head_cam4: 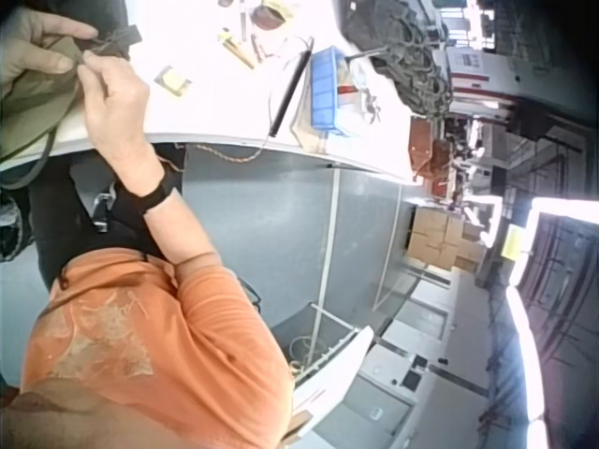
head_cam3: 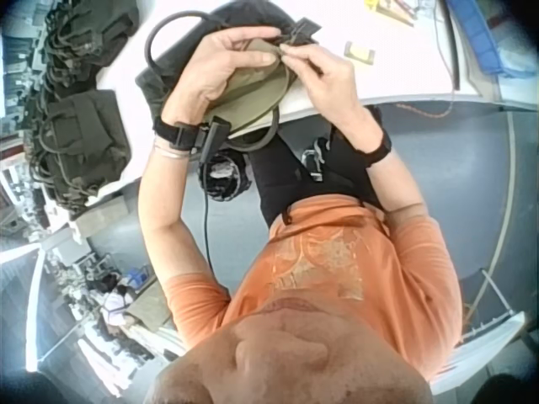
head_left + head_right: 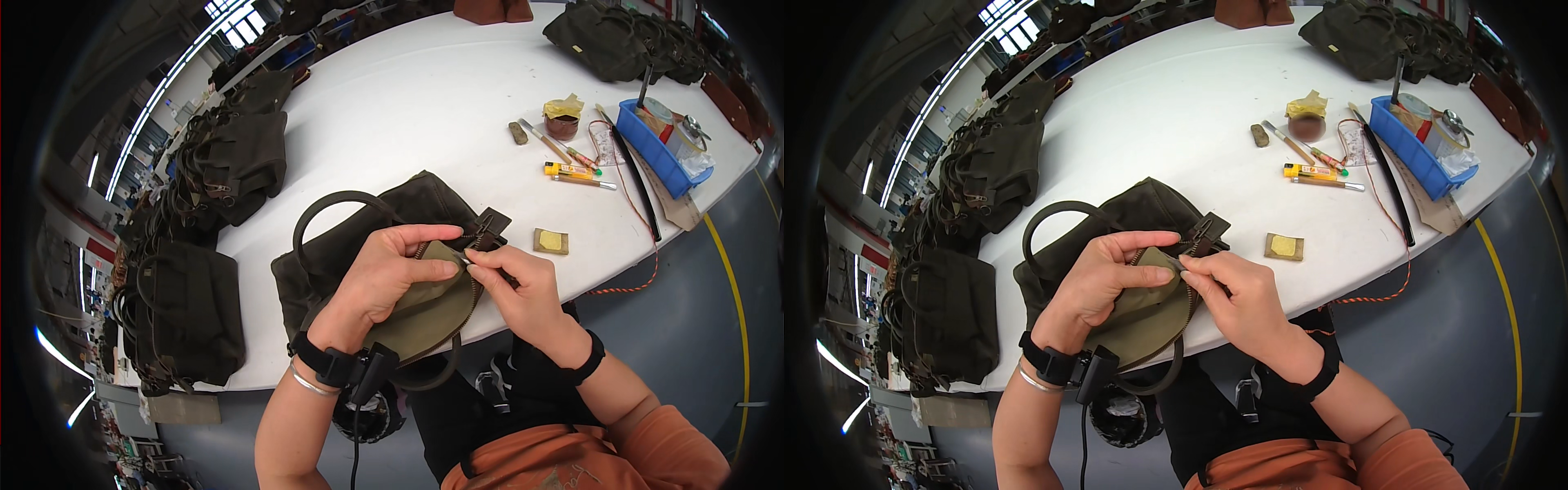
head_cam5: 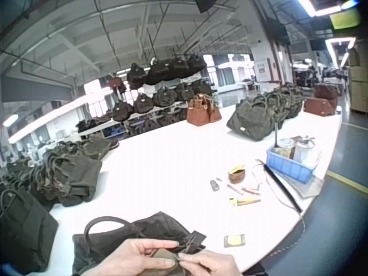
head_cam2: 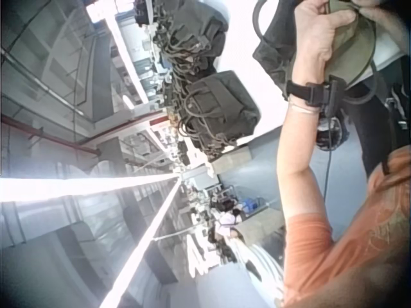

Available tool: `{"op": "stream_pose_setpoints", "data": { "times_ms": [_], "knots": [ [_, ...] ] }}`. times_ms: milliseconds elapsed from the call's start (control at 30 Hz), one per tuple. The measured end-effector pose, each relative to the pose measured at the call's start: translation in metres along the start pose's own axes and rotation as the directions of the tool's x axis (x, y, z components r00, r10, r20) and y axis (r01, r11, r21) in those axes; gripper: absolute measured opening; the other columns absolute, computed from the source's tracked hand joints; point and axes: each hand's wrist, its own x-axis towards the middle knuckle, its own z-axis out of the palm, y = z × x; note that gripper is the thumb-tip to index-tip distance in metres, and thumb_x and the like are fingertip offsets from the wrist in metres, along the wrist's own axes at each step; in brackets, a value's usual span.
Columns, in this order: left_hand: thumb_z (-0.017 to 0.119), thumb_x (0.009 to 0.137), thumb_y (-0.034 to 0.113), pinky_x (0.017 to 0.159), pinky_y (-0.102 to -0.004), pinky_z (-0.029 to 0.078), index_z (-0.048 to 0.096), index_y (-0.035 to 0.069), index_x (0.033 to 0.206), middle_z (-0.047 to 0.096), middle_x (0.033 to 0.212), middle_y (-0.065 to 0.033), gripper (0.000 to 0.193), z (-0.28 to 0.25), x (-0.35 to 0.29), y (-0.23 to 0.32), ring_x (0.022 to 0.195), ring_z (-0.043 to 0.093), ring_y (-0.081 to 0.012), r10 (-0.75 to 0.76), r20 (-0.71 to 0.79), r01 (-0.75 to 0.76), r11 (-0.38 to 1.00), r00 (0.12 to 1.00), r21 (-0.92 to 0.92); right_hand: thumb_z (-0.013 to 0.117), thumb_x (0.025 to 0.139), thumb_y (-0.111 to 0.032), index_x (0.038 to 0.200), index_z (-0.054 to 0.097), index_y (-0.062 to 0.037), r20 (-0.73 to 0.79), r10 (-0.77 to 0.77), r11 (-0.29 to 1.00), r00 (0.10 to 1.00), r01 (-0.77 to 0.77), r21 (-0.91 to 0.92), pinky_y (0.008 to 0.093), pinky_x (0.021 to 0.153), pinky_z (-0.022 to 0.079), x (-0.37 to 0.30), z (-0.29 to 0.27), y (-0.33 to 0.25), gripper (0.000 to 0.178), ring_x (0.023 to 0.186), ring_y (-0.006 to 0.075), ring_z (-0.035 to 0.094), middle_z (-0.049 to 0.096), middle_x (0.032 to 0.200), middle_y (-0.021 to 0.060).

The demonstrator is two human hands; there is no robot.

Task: The person repairs a dark green canvas bag on a white workbench. They use a small wooden stick to apply a substance to the zipper teeth and then use a green marker to color the zipper slider. The person also inspects the bag's interior and exterior.

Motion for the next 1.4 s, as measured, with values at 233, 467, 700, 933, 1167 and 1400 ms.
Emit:
{"op": "stream_pose_setpoints", "data": {
  "times_ms": [233,467,700,933,1167,1400],
  "knots": [
    [0.072,0.081,-0.007,0.072,-0.0227,0.057,0.064,-0.002,0.122,0.071,0.096,-0.0088,0.043,0.0,0.0,0.001,0.081,0.069,-0.0117,-0.001,-0.006,0.001,1.0,1.0,0.004,0.068,0.09,-0.002,0.106,0.068,0.0046,-0.001,0.226,0.955,0.974,-0.221,0.197,0.0226,0.067,0.05,-0.001,-0.005,-0.005,0.018,0.076,0.0076,0.063,0.071,0.09,0.0082],
    [0.069,0.089,0.003,0.071,-0.0217,0.056,0.066,-0.003,0.117,0.071,0.095,-0.0078,0.029,0.004,0.001,-0.007,0.08,0.068,-0.0102,0.045,-0.066,-0.044,0.999,0.997,0.009,0.072,0.087,-0.007,0.11,0.068,0.0024,-0.145,0.289,0.956,0.946,-0.292,-0.004,0.0197,0.061,0.044,0.004,-0.034,0.0,0.025,0.07,0.0049,0.055,0.067,0.085,0.0023],
    [0.062,0.097,0.012,0.061,-0.019,0.053,0.067,-0.001,0.116,0.071,0.088,-0.0048,0.024,0.001,0.002,-0.005,0.074,0.067,-0.0067,0.052,-0.076,-0.047,0.997,0.996,0.064,0.068,0.089,-0.009,0.116,0.064,0.0016,-0.272,0.209,0.853,0.939,-0.311,-0.419,0.0256,0.064,0.048,0.023,-0.095,0.028,0.029,0.07,0.011,0.058,0.066,0.085,0.0083],
    [0.062,0.096,0.009,0.063,-0.0194,0.054,0.065,-0.003,0.119,0.071,0.089,-0.0058,0.026,0.01,0.0,0.005,0.075,0.067,-0.0075,-0.011,-0.096,0.018,0.997,0.995,0.075,0.068,0.087,-0.012,0.123,0.062,-0.0029,-0.172,0.166,0.713,0.971,-0.239,-0.659,0.0375,0.069,0.051,0.021,-0.108,0.034,0.038,0.075,0.0276,0.064,0.065,0.099,0.0149],
    [0.071,0.083,-0.006,0.075,-0.0251,0.057,0.063,-0.006,0.12,0.071,0.099,-0.0101,0.037,0.01,-0.006,0.0,0.083,0.069,-0.0133,0.055,-0.106,-0.046,0.996,0.993,0.082,0.063,0.086,-0.005,0.129,0.057,-0.0031,-0.053,0.213,0.664,0.976,-0.184,-0.725,0.0424,0.08,0.052,0.025,-0.102,0.029,0.044,0.097,0.0323,0.06,0.061,0.104,0.0151],
    [0.073,0.081,-0.005,0.073,-0.0259,0.058,0.065,-0.006,0.116,0.072,0.092,-0.0113,0.035,0.013,-0.003,0.001,0.077,0.07,-0.0145,0.048,-0.155,-0.041,0.998,0.987,0.053,0.058,0.087,0.0,0.133,0.05,0.0024,0.128,0.092,0.802,0.987,0.003,-0.598,0.0418,0.096,0.048,0.029,-0.1,0.035,0.047,0.116,0.0354,0.053,0.055,0.128,0.0188]
  ]
}}
